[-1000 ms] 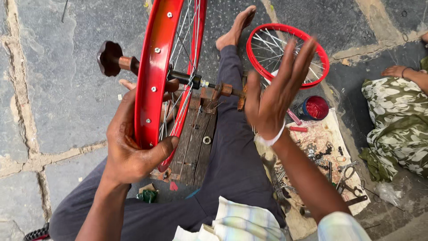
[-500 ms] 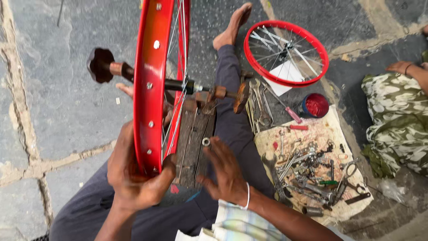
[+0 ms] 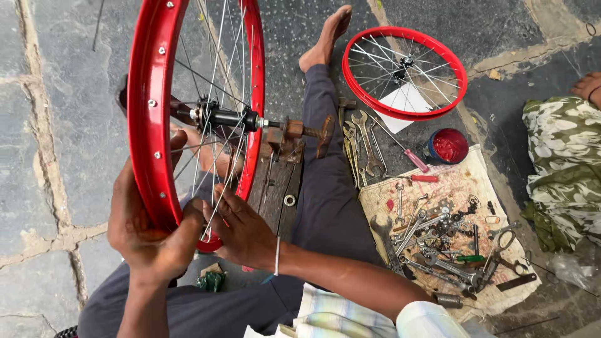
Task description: The person is assembling a bicycle wheel by inserting spokes into the rim and tightening them while sitting on the floor using their hands and pliers.
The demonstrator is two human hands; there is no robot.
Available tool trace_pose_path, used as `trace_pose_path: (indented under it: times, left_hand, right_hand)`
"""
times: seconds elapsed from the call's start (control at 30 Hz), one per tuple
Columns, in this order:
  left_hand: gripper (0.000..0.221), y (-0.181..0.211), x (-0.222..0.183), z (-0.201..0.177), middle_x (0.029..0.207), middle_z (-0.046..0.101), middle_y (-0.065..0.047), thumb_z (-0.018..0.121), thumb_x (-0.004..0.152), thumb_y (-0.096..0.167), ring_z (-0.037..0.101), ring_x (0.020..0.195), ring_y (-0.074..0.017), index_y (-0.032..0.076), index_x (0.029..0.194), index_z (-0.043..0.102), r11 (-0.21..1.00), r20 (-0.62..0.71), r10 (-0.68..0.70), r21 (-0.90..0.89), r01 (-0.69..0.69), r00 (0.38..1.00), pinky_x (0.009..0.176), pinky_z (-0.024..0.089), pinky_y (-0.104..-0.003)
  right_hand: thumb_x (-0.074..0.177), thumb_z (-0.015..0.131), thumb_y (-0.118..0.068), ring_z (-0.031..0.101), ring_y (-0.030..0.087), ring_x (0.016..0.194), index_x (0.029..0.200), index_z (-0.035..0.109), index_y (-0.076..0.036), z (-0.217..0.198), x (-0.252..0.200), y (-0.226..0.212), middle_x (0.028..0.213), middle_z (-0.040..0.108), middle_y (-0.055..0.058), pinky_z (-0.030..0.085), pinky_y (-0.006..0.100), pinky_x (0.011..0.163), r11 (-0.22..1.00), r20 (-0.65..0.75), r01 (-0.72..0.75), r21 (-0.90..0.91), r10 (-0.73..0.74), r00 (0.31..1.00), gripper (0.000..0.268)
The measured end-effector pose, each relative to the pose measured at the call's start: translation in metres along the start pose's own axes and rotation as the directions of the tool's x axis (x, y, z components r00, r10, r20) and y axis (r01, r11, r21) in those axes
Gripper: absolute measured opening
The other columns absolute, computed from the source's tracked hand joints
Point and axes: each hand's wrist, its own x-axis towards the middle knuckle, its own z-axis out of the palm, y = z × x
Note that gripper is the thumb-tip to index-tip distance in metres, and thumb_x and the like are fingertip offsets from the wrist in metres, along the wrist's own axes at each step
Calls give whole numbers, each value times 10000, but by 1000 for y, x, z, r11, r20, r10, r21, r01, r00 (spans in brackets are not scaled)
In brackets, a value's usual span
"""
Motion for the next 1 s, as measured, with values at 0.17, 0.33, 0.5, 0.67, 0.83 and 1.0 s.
trace_pose_path:
  times: [0.17, 0.33, 0.5, 0.67, 0.83, 1.0]
  left_hand:
    - [722, 1, 17, -6, 1475, 553, -241, 644, 887, -56, 577, 1430, -330, -71, 1563, 388, 974, -61, -31, -228, 16, 998, 1214, 435, -464]
    - [657, 23, 23, -1, 1460, 578, -223, 670, 912, -17, 606, 1377, -320, -52, 1517, 417, 984, -59, -4, -180, -6, 998, 1171, 473, -436]
    - [560, 41, 54, 11, 1429, 596, -218, 654, 955, 5, 632, 1316, -299, -60, 1474, 455, 966, -23, 37, -257, -42, 999, 1133, 500, -408]
    - [467, 55, 49, -30, 1398, 614, -212, 637, 998, 26, 658, 1255, -278, -68, 1432, 492, 942, -54, 136, -303, -146, 989, 1095, 526, -380]
    - [381, -43, -12, -68, 1367, 631, -207, 621, 1041, 48, 684, 1194, -258, -76, 1389, 529, 963, -148, -91, -264, 49, 985, 1058, 552, -352]
    - [269, -178, -129, -60, 1244, 677, -212, 664, 1107, 21, 696, 1129, -256, -131, 1315, 592, 895, -273, -442, -194, 401, 855, 1005, 550, -339]
  right_hand:
    - [844, 792, -269, 281, 456, 1573, 1558, 303, 26, 7, 8, -4, 1601, 353, 312, 267, 565, 1321, 999, -58, -25, 34, 27, 998, 914]
    - [827, 731, -340, 404, 424, 1465, 1459, 468, -26, -22, 25, -27, 1512, 486, 277, 236, 597, 1236, 991, -196, 133, 30, -124, 973, 753]
    - [989, 806, -239, 503, 341, 1441, 1331, 573, -146, -100, 112, -40, 1453, 586, 123, 205, 658, 1265, 927, -421, 214, -308, -335, 843, 424]
    - [946, 585, -236, 636, 175, 1079, 1208, 562, -20, -230, 184, -5, 1188, 638, 40, 532, 386, 906, 964, -619, -68, 255, 217, 755, 341]
    - [934, 783, -3, 624, 250, 1030, 1352, 520, 32, -382, 114, 25, 1125, 607, 146, 559, 364, 962, 992, -939, -4, 129, 123, 320, 495]
    - [807, 632, 181, 709, 264, 1137, 1195, 605, 30, -447, 25, 58, 1167, 681, 149, 613, 395, 863, 819, -790, 49, 571, 533, 302, 418]
